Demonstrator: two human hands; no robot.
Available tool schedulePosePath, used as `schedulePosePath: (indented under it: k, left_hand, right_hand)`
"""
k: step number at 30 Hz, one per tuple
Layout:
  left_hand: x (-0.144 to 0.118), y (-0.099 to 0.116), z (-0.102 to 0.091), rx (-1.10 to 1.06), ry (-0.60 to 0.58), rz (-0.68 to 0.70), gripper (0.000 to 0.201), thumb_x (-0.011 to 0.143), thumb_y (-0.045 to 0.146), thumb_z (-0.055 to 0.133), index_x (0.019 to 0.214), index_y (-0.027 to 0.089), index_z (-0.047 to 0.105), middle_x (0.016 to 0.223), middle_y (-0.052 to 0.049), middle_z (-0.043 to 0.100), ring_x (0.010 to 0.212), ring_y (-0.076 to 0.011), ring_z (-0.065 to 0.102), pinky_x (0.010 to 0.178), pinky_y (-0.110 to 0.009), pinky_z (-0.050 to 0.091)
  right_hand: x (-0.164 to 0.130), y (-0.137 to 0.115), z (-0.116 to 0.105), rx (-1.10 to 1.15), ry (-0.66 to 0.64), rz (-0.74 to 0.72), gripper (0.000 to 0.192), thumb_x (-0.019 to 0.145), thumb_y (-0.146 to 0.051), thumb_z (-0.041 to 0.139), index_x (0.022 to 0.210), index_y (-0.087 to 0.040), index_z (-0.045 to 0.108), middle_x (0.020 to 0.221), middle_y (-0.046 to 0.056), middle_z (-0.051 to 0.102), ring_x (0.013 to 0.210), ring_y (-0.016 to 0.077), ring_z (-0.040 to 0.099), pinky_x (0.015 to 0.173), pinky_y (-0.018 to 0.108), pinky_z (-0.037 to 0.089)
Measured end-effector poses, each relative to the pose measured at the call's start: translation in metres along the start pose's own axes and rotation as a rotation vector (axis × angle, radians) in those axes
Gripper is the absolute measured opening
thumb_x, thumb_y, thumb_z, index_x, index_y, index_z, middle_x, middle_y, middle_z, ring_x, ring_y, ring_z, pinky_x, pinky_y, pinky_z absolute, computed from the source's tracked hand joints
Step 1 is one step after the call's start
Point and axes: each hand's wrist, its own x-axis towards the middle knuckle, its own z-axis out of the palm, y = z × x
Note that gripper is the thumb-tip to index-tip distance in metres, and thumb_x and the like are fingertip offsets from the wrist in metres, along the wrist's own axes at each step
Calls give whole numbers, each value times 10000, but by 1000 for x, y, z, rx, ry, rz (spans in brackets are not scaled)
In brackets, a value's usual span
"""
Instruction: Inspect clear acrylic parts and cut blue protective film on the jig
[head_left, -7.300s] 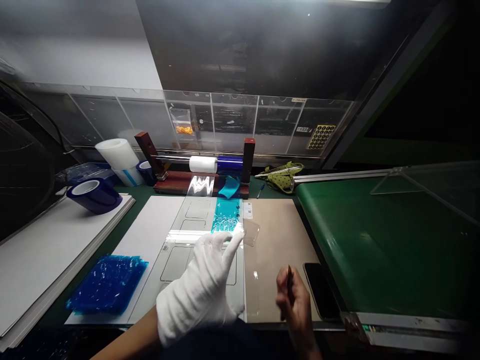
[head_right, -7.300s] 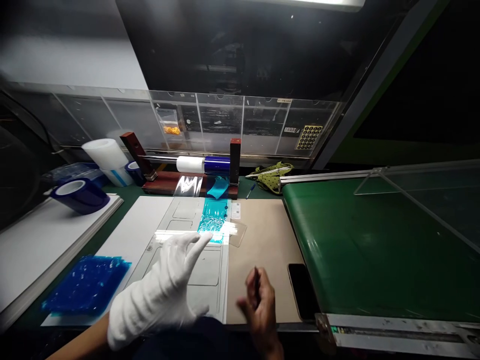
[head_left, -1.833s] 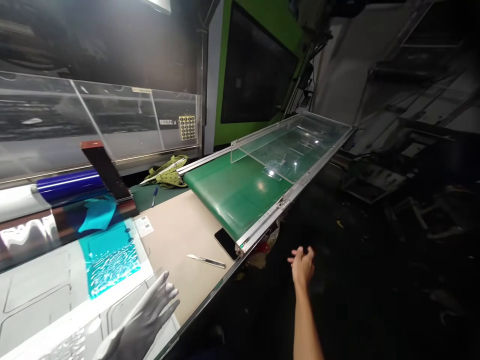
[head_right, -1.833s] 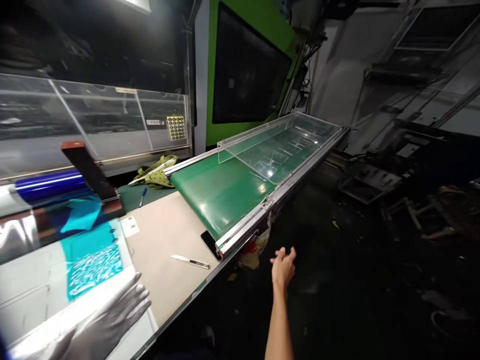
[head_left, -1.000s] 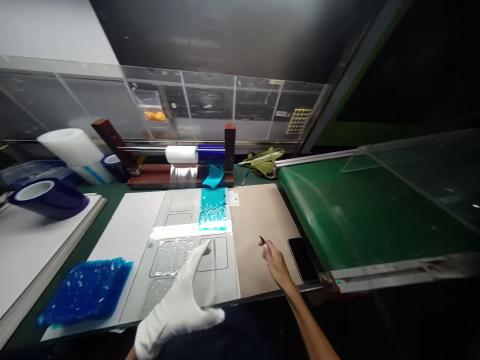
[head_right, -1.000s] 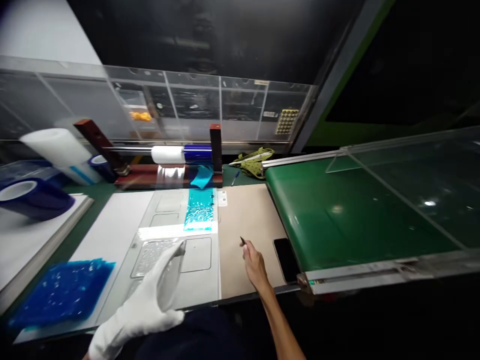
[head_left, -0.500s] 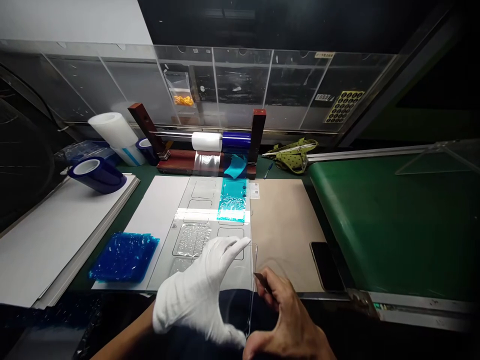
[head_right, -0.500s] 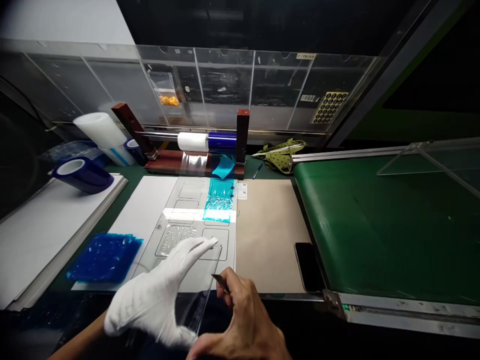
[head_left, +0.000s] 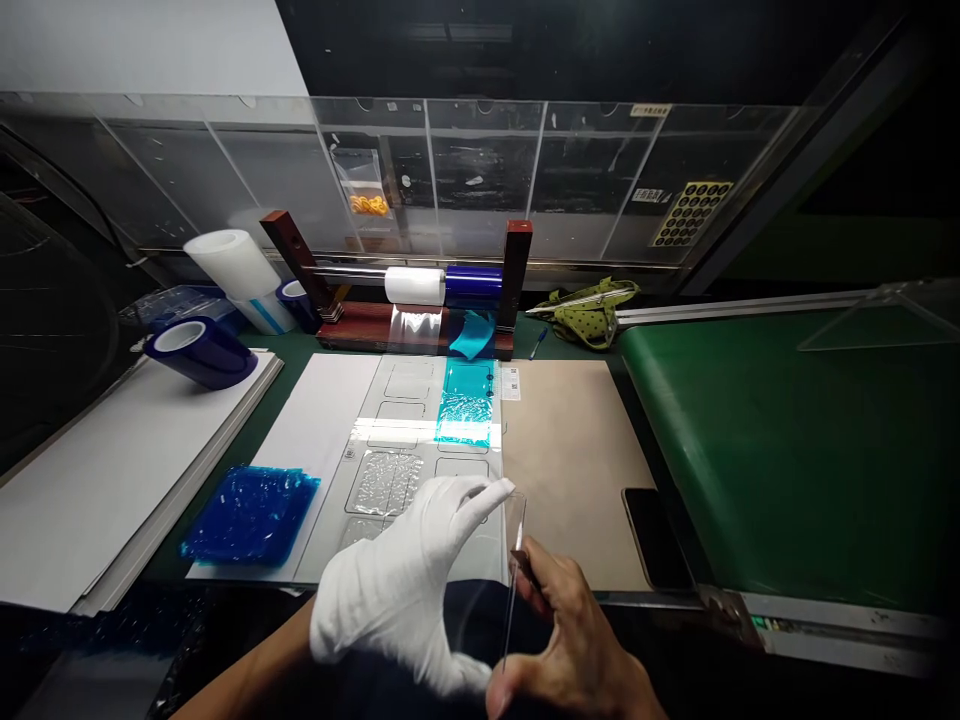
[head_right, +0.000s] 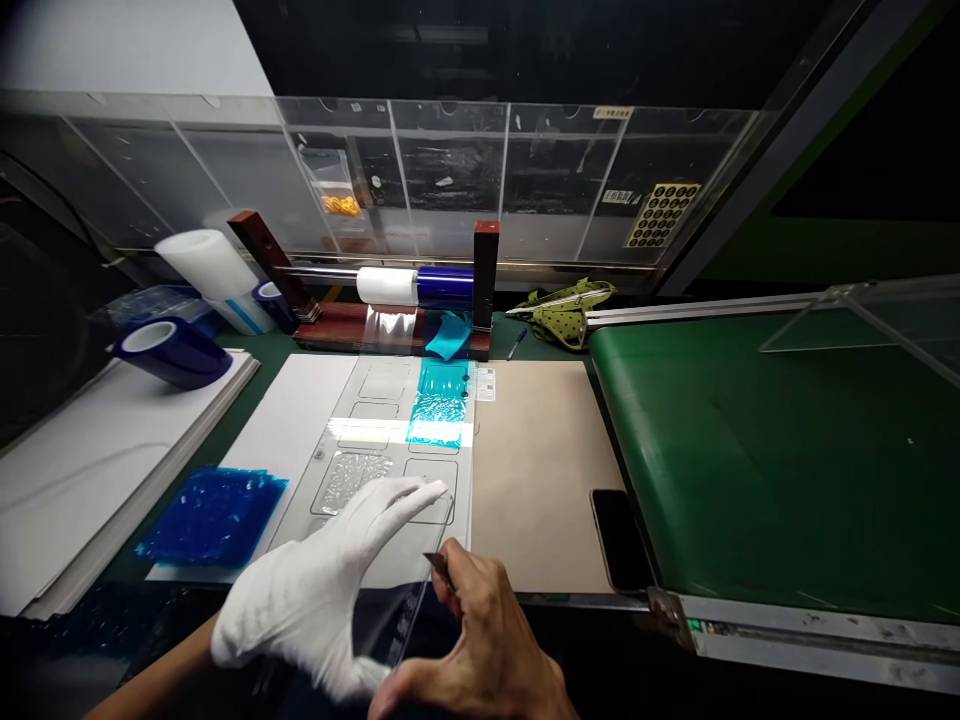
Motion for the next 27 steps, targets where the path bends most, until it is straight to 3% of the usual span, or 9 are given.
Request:
schedulePosePath:
  k: [7, 13, 17, 20, 22, 24, 27]
  left_hand:
    - [8, -2, 2, -7, -22, 19, 1196, 515, 592, 721, 1457, 257, 66, 1349, -119, 361, 1225, -319, 407, 1013, -473, 379]
    - [13, -1, -1, 28, -43, 14, 1219, 482, 608, 737, 1453, 272, 83, 1355, -113, 374, 1226, -342, 409, 997, -498, 394]
    - [13, 1, 3, 93, -4, -22, 1191, 503, 613, 741, 1447, 249, 112, 1360, -122, 361, 1248, -331, 382, 1030, -479, 375]
    - [14, -1, 8, 171, 66, -99, 1171, 500, 573, 749, 1437, 240, 131, 1359, -136, 344, 1239, -346, 371, 1025, -512, 361]
    - [15, -4, 12, 210, 96, -141, 1170, 496, 516, 749, 1440, 229, 120, 1343, -140, 348, 1221, -349, 372, 1015, -523, 359]
    - [15, -8, 15, 231, 103, -151, 1185, 486, 491, 745, 1446, 221, 104, 1326, -139, 359, 1201, -347, 378, 1007, -520, 360]
    - [15, -11, 20, 270, 129, -163, 1193, 472, 504, 740, 1446, 229, 106, 1320, -145, 367, 1176, -359, 390, 992, -535, 356]
  right_hand:
    - [-3, 2, -1, -27, 29, -10, 704, 513, -900, 471, 657, -211, 487, 552, -26, 450, 496, 106, 396, 447, 203, 438]
    - [-8, 7, 3, 46, 3, 41, 706, 560, -903, 415, 666, -209, 489, 607, 19, 533, 555, 140, 487, 523, 240, 491]
    - [-11, 21, 5, 144, 68, 14, 666, 541, -860, 522, 703, -217, 465, 637, -1, 493, 579, 133, 454, 491, 227, 444]
    - [-11, 39, 2, 274, 290, -66, 599, 580, -770, 618, 670, -233, 369, 600, -58, 354, 537, 100, 350, 457, 209, 348]
    - [-9, 55, -4, 359, 387, -90, 534, 698, -686, 595, 661, -237, 308, 597, -76, 281, 507, 84, 284, 443, 208, 284]
    - [-4, 78, -10, 344, 393, -8, 412, 822, -576, 515, 690, -234, 326, 615, -71, 293, 506, 85, 300, 449, 209, 281]
    - [5, 127, -15, 64, 363, 206, 281, 886, -463, 434, 751, -217, 426, 609, -57, 381, 523, 107, 398, 497, 229, 355]
